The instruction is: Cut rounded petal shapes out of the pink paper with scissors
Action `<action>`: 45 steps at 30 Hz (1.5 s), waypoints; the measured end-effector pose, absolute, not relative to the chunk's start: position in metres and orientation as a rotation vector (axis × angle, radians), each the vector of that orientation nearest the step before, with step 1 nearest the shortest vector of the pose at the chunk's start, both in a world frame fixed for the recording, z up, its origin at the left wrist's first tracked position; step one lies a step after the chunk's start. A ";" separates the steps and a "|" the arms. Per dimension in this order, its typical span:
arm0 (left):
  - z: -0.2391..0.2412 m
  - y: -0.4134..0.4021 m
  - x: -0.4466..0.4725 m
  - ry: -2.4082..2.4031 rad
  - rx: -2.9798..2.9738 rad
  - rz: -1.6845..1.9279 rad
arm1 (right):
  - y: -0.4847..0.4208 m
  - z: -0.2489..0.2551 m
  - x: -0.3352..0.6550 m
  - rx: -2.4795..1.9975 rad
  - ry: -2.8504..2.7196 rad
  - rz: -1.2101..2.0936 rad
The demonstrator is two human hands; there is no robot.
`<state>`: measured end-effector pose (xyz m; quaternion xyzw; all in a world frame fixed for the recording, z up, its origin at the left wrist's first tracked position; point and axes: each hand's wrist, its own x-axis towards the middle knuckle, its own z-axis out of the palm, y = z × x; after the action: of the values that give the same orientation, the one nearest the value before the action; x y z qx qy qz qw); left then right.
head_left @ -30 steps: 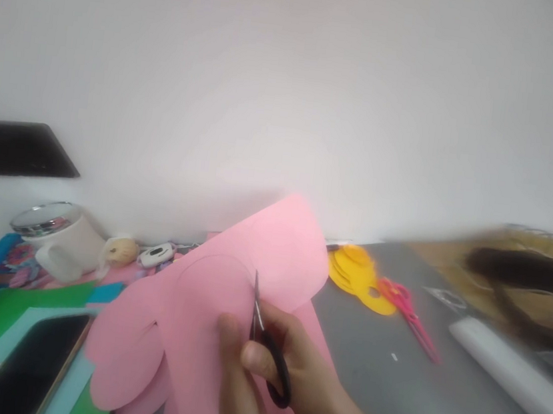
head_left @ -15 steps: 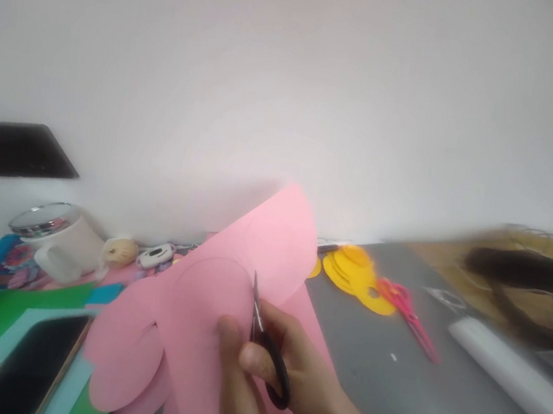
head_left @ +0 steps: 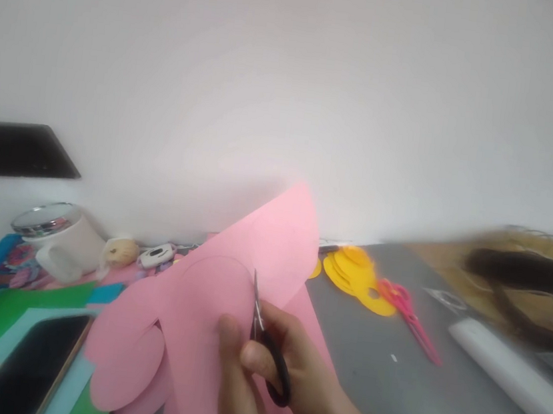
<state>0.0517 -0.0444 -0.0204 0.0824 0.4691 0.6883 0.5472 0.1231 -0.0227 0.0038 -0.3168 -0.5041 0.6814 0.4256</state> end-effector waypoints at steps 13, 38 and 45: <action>-0.019 -0.044 0.050 1.040 0.156 1.567 | -0.023 0.003 0.124 -0.806 -1.255 1.677; -0.017 -0.041 0.042 0.995 0.212 1.486 | -0.021 0.000 0.124 -0.860 -1.268 1.636; 0.004 -0.038 0.047 1.129 0.039 1.487 | -0.022 0.001 0.123 -0.823 -1.241 1.653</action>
<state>0.0474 -0.0383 0.0035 0.0167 0.4860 0.6400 0.5950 0.1225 -0.0221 0.0014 -0.3319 -0.5003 0.6661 0.4425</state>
